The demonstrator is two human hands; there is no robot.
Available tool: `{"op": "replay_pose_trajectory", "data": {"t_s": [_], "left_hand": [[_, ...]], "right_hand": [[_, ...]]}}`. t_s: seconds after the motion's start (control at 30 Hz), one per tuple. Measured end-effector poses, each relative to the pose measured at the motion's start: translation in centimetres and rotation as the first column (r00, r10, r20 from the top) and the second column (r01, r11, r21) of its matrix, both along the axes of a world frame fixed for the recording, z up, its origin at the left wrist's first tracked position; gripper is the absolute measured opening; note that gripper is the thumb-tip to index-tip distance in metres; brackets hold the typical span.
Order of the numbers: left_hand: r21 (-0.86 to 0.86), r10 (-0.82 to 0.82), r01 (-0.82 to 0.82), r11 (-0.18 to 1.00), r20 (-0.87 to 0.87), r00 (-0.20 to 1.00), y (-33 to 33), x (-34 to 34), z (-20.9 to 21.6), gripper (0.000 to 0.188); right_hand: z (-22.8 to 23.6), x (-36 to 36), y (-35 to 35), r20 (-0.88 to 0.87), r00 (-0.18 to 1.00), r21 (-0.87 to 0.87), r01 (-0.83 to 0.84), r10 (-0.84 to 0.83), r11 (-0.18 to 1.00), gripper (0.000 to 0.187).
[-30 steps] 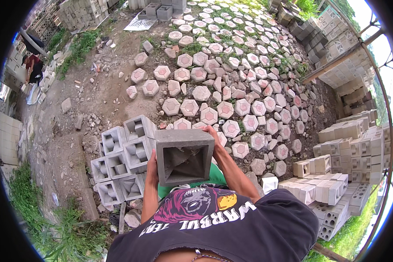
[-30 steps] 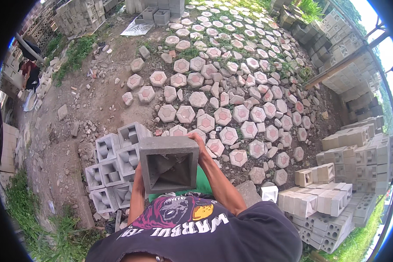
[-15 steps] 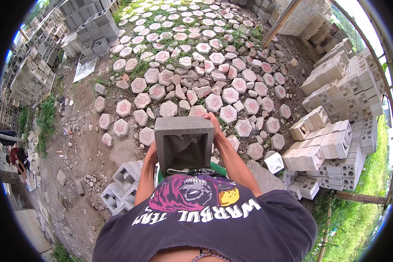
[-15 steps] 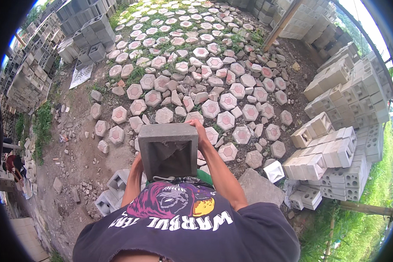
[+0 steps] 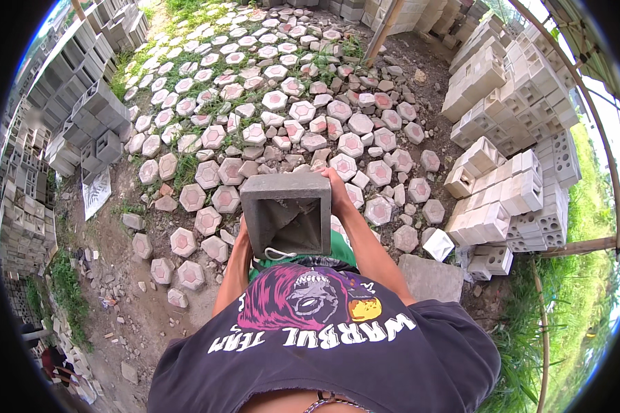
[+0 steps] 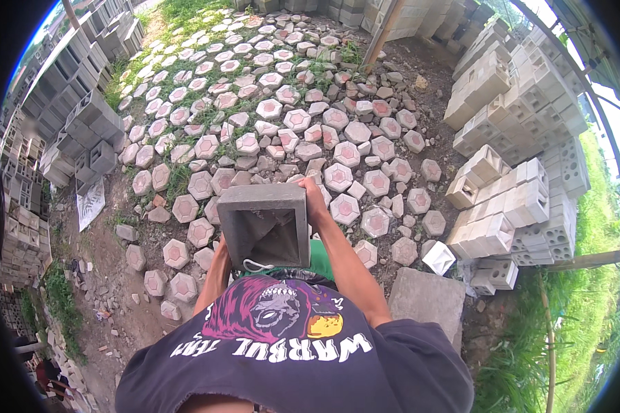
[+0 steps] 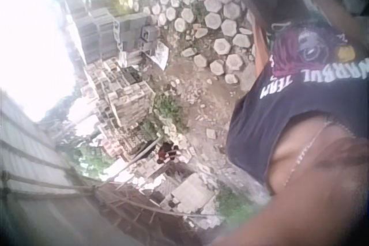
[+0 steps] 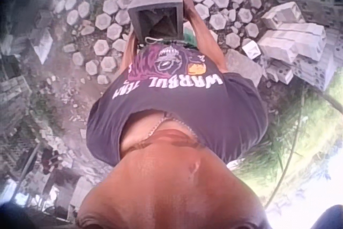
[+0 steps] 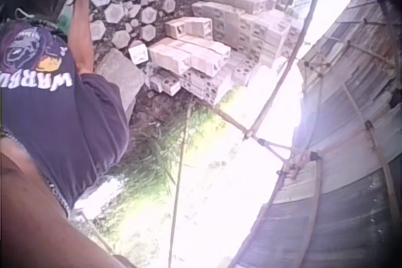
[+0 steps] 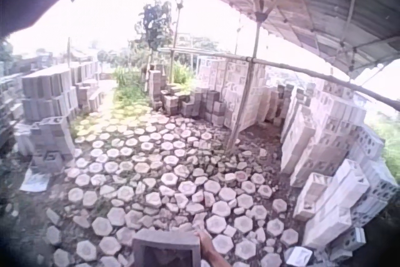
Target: The person picks up hollow concrete blocks from a pile and carries them to a stack, placing them one by one. The person also squats to arrange small stones on the ground before resuming the block stacking.
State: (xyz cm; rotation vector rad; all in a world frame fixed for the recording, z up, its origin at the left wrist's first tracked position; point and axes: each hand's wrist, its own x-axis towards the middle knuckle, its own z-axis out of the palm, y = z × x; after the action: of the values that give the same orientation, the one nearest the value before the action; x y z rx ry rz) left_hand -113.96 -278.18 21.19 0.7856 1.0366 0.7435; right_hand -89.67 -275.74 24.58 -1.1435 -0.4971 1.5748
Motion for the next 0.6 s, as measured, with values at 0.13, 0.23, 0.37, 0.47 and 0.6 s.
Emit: {"op": "replay_pose_trajectory", "data": {"t_s": [0.13, 0.23, 0.37, 0.47, 0.6], "left_hand": [[-0.033, -0.009, 0.009, 0.999, 0.014, 1.0, 5.9, -1.3, -0.6, 0.055], [-0.067, 0.021, -0.02, 0.998, 0.012, 1.0, 10.2, -2.6, -1.1, 0.055], [-0.109, 0.079, -0.077, 0.991, 0.009, 0.997, 17.1, -2.9, -2.4, 0.055], [-0.137, 0.118, -0.116, 0.984, 0.008, 0.993, 23.1, -2.1, -3.0, 0.055], [-0.143, 0.248, -0.248, 0.958, -0.02, 0.969, 30.1, -2.0, -1.9, 0.055]], "right_hand": [[0.3, -0.3, 4.6, -0.005, 1.0, -0.036, 0.002, -0.002, 0.999, 0.037], [0.5, -0.9, 8.8, 0.073, 0.997, -0.056, 0.0, 0.004, 0.998, 0.04], [-2.2, -0.5, 17.4, -0.008, 0.999, -0.082, -0.042, 0.041, 0.996, 0.043], [-2.8, 0.4, 24.9, 0.07, 0.997, -0.06, -0.034, 0.038, 0.998, 0.042], [0.0, 0.4, 35.5, -0.018, 0.992, -0.06, -0.122, 0.121, 0.991, 0.039]]}}
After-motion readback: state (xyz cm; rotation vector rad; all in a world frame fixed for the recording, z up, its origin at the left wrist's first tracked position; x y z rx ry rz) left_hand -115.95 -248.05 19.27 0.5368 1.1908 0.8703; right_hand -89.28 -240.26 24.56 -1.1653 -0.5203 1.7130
